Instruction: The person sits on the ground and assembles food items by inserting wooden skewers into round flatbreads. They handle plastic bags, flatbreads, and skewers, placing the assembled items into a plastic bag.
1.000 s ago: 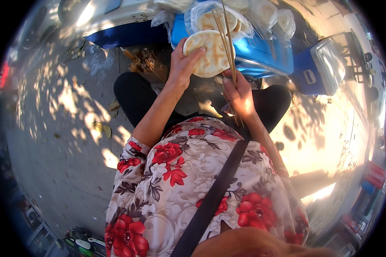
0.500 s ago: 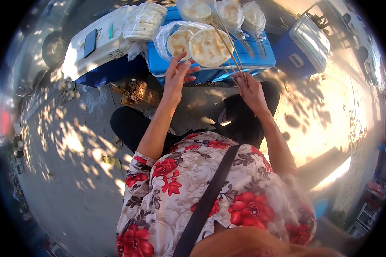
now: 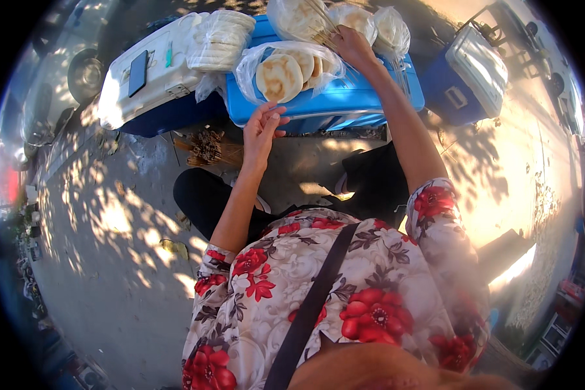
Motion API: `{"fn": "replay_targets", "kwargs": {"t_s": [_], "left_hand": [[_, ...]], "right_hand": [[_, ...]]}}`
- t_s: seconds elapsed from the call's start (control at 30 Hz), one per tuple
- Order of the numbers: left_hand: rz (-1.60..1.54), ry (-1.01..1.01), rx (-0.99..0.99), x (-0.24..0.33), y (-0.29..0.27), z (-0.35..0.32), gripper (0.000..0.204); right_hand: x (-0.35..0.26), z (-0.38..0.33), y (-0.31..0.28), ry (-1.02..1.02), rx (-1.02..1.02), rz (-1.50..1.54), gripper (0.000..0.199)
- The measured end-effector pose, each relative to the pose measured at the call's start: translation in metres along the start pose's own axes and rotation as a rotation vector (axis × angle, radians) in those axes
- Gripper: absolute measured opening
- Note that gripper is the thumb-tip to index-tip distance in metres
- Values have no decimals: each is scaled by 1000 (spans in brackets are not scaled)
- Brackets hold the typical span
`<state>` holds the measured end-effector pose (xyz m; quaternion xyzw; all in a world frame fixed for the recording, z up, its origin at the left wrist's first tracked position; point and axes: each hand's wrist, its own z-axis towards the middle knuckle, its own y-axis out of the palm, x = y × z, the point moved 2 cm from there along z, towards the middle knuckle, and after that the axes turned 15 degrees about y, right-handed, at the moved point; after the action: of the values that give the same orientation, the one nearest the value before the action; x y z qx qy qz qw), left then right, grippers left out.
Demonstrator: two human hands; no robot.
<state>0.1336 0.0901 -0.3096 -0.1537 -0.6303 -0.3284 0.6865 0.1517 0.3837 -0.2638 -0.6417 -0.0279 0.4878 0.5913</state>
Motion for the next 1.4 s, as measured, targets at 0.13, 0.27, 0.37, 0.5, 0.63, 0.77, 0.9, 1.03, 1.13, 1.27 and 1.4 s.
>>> {"fn": "replay_targets", "kwargs": {"t_s": [0.13, 0.27, 0.37, 0.5, 0.63, 0.77, 0.9, 1.03, 1.13, 1.27, 1.4], "left_hand": [[86, 110, -66, 12, 8, 14, 30], [225, 273, -103, 21, -1, 34, 29], [241, 423, -130, 54, 13, 66, 28], [436, 650, -220, 71, 30, 140, 35], [1019, 876, -223, 57, 28, 202, 54], [1227, 854, -87, 38, 30, 241, 54], [1097, 876, -41, 42, 41, 244, 28], [854, 973, -199, 56, 86, 177, 15], [867, 823, -375, 50, 105, 132, 16], [937, 1012, -511, 22, 97, 113, 24], [945, 1093, -420, 8, 87, 108, 21]], "right_hand": [[19, 12, 12, 139, -121, 72, 28], [41, -12, -8, 208, -127, 125, 32], [60, -31, -21, 203, -73, 223, 32], [73, -52, -43, 193, 17, 123, 30], [76, -109, -71, 314, 2, 105, 33], [86, -136, -77, 428, -70, 283, 36], [71, -116, -64, 280, -33, 410, 31], [37, -75, -50, 166, 49, 556, 27], [17, -47, -38, 104, 69, 660, 31], [35, -31, -11, 77, 73, 358, 34], [47, -44, 7, 45, -64, 211, 52]]}}
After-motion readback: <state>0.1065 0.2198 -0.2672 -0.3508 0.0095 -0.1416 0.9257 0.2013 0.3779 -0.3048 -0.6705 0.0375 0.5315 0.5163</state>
